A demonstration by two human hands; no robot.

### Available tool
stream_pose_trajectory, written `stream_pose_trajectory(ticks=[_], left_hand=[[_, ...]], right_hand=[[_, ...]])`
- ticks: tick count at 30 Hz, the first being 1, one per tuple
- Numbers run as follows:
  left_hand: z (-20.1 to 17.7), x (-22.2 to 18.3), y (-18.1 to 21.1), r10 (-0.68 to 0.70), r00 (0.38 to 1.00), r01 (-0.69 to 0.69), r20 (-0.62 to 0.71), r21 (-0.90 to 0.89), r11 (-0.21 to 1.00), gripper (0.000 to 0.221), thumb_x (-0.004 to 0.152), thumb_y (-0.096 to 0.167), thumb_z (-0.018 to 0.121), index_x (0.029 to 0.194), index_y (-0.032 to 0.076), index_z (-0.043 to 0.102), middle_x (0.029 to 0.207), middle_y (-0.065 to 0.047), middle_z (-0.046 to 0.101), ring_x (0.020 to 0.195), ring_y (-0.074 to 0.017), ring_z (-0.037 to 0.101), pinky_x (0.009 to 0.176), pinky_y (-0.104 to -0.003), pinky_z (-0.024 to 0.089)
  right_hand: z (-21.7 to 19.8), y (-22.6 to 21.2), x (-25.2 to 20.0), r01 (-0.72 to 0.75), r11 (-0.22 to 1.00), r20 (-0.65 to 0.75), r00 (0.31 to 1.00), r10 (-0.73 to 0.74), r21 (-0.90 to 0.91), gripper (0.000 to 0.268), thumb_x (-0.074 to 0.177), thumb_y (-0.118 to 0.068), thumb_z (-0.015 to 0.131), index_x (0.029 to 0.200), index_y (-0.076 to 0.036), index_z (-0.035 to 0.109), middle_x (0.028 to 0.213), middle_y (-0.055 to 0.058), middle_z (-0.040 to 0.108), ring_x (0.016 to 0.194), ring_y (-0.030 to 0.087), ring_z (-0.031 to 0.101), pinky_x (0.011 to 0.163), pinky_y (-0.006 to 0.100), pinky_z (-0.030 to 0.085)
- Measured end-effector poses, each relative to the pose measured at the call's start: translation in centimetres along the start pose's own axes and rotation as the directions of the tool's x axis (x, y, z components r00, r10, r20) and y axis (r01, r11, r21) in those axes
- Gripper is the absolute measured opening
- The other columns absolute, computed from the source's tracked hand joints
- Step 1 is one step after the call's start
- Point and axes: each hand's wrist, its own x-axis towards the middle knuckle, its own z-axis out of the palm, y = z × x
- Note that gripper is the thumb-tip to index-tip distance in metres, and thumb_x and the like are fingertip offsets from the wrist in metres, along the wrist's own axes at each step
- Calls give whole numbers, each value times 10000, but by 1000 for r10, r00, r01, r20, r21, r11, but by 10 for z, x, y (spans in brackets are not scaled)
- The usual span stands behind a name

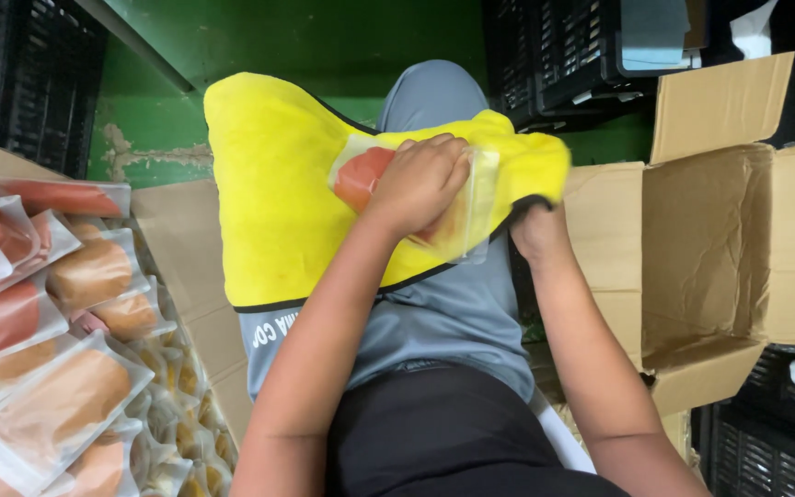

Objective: Sealing food pouches with a heat sealer and packing them into a cardboard box.

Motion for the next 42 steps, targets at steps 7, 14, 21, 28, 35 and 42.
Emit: stream_pose_trajectory(ticks=[7, 14, 21, 28, 35, 42], left_hand=[[8, -1, -2, 16, 1000, -14, -22, 73, 997, 433, 1076, 416, 293, 1065, 168, 647, 959, -46, 660, 1027, -273, 674, 960, -421, 437], [4, -3, -3, 16, 1000, -16, -8, 58, 998, 432, 1073, 423, 295, 1036, 164, 639, 965, -53, 665, 1024, -279, 670, 962, -423, 439], [4, -5, -3, 51, 995, -51, -85, 9, 999, 342, 1071, 371, 361, 1035, 165, 632, 936, -44, 635, 991, -287, 669, 941, -418, 455], [-30, -12, 24, 70, 995, -67, 68, -48, 997, 349, 806, 301, 725, 1094, 103, 718, 911, -135, 687, 945, -393, 700, 878, -515, 504], [-121, -33, 62, -129, 972, 115, 198, 80, 990, 331, 736, 382, 710, 956, 138, 746, 825, -132, 723, 913, -427, 700, 840, -535, 544], [-182, -56, 75, -184, 983, 180, -1, 205, 962, 132, 767, 230, 584, 714, 120, 632, 621, -65, 583, 597, -273, 528, 588, -426, 396]], right_hand=[[18, -2, 3, -10, 1000, 14, 1000, 10, -4, 233, 1002, -129, 588, 1122, 49, 680, 1033, 164, 752, 1050, 220, 722, 929, 317, 529], [20, -1, 6, -13, 1000, 20, 1000, 14, -16, 234, 997, -131, 593, 1123, 45, 682, 1034, 161, 752, 1050, 221, 722, 929, 318, 529], [-18, -1, 31, -4, 1000, 41, 999, 5, -20, 236, 991, -135, 599, 1125, 40, 684, 1036, 158, 753, 1050, 222, 722, 929, 320, 530], [-25, -4, 28, -3, 1000, 45, 999, 3, -12, 238, 985, -138, 604, 1127, 35, 685, 1038, 155, 754, 1051, 223, 723, 929, 322, 531], [-24, -2, 33, -9, 1000, 66, 998, 11, -28, 240, 981, -141, 609, 1129, 31, 687, 1039, 153, 755, 1051, 223, 723, 929, 323, 531], [-27, 8, 46, -27, 998, 78, 996, 32, -62, 243, 975, -145, 615, 1131, 26, 689, 1040, 149, 755, 1051, 224, 724, 930, 325, 532]])
